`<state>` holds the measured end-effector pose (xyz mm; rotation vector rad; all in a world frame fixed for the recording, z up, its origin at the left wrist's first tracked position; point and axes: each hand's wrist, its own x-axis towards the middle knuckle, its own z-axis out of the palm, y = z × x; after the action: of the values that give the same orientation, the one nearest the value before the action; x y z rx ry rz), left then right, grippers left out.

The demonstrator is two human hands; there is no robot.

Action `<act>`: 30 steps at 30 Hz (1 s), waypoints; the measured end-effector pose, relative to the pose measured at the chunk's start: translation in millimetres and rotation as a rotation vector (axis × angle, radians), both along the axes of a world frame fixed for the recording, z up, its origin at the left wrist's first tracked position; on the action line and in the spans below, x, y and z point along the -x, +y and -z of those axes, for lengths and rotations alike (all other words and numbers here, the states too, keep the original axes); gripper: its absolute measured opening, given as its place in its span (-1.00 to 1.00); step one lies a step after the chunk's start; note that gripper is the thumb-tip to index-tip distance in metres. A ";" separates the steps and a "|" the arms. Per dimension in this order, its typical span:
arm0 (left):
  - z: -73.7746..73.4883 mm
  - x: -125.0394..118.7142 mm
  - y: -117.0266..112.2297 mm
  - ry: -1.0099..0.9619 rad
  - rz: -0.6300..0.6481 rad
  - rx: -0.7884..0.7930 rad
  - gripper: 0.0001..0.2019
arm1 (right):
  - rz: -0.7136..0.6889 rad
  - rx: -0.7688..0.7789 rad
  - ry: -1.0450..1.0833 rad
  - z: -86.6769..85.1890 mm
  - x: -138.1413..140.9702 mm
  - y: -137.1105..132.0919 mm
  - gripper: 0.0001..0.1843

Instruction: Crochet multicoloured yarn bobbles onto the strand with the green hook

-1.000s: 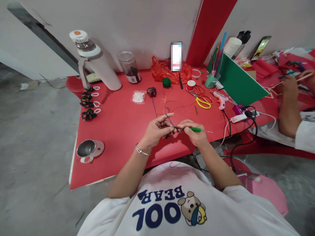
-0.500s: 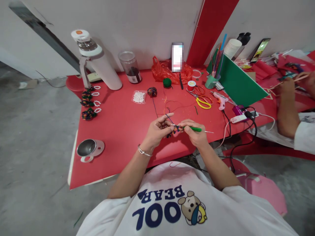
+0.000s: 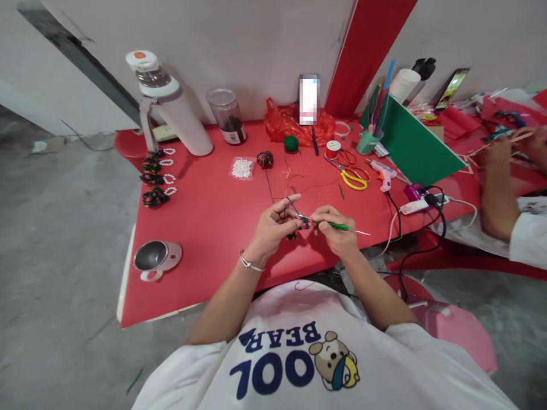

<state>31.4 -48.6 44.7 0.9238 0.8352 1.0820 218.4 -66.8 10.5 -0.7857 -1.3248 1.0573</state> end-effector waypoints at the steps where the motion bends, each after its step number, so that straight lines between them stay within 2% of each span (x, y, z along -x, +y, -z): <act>1: 0.4 -0.6 0.0 -0.004 -0.005 0.000 -0.30 | -0.007 0.011 0.005 0.2 0.1 0.3 -0.84; 4: 1.1 -3.3 0.0 -0.020 -0.025 0.011 -0.25 | 0.007 0.036 0.017 0.6 1.4 0.5 -0.81; 8: -0.2 -4.2 0.1 -0.024 -0.023 0.019 -0.28 | 0.025 0.040 0.020 1.6 2.4 -0.4 -0.81; 12: -2.8 1.1 1.0 0.002 0.064 0.043 -0.29 | -0.046 0.091 0.054 2.9 -0.7 1.6 -0.75; 16: -3.3 6.1 2.5 -0.006 0.171 0.102 -0.24 | -0.132 0.106 0.156 2.5 -3.8 7.1 -0.77; 23: -2.3 6.3 1.8 -0.031 0.246 0.165 -0.22 | -0.240 0.184 0.230 -0.9 -8.7 12.9 -0.71; 30: 1.6 5.8 1.0 -0.050 0.293 0.157 -0.23 | -0.270 0.307 0.172 1.6 -18.3 15.0 -0.55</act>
<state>25.6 -47.6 43.1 0.8528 0.7075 0.7719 236.7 -51.8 8.9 -0.7328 -1.1567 1.5350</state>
